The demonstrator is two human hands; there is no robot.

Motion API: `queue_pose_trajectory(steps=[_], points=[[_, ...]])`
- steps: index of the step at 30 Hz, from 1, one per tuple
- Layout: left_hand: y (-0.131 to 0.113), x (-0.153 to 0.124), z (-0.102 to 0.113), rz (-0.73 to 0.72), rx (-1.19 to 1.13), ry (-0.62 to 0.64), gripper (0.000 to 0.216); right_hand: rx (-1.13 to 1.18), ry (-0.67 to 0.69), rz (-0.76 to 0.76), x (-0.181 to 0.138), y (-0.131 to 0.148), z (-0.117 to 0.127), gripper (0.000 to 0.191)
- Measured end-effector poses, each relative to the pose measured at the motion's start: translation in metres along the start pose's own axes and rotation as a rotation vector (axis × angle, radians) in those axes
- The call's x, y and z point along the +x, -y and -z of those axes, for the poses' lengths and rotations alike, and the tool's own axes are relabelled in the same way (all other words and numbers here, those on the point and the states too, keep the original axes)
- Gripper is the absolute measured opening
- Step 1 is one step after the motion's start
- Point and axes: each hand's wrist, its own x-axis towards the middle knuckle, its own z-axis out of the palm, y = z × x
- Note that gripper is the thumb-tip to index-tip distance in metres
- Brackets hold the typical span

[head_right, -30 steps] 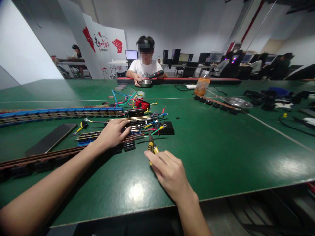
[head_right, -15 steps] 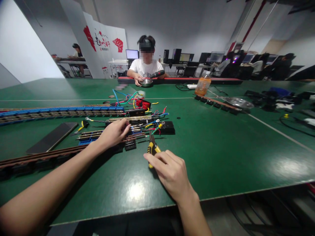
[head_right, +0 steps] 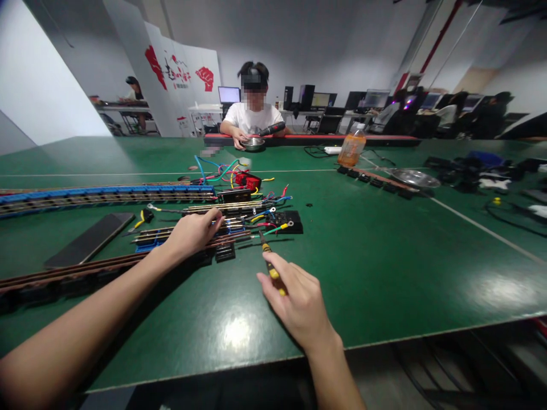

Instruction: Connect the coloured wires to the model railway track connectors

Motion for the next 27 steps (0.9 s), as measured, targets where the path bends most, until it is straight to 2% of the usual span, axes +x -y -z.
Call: queue_pose_trajectory(steps=[5,8,11,20,24,27], points=[[-0.0013,0.0001,-0.002,-0.005,-0.026,0.008,0.036,0.204,0.066,-0.296,-0.0044,0.0013,-0.0008,0.046],[-0.0017,0.001,-0.0017,-0.012,-0.04,0.016,0.036,0.332,0.032,-0.477,-0.0051,0.0012,-0.0018,0.048],[-0.0024,0.0014,0.0001,-0.009,-0.043,0.033,0.037,0.419,-0.008,-0.577,-0.0032,0.0015,-0.0021,0.047],[-0.0046,0.0015,0.0015,-0.017,-0.054,0.066,0.043,0.603,-0.052,-0.714,0.0004,0.0006,0.0008,0.047],[-0.0054,0.0023,0.0022,-0.02,-0.053,0.074,0.042,0.516,-0.065,-0.637,0.0033,0.0025,0.0012,0.042],[-0.0052,0.0024,0.0025,-0.016,-0.051,0.075,0.042,0.42,-0.1,-0.542,0.0,0.0086,0.001,0.045]])
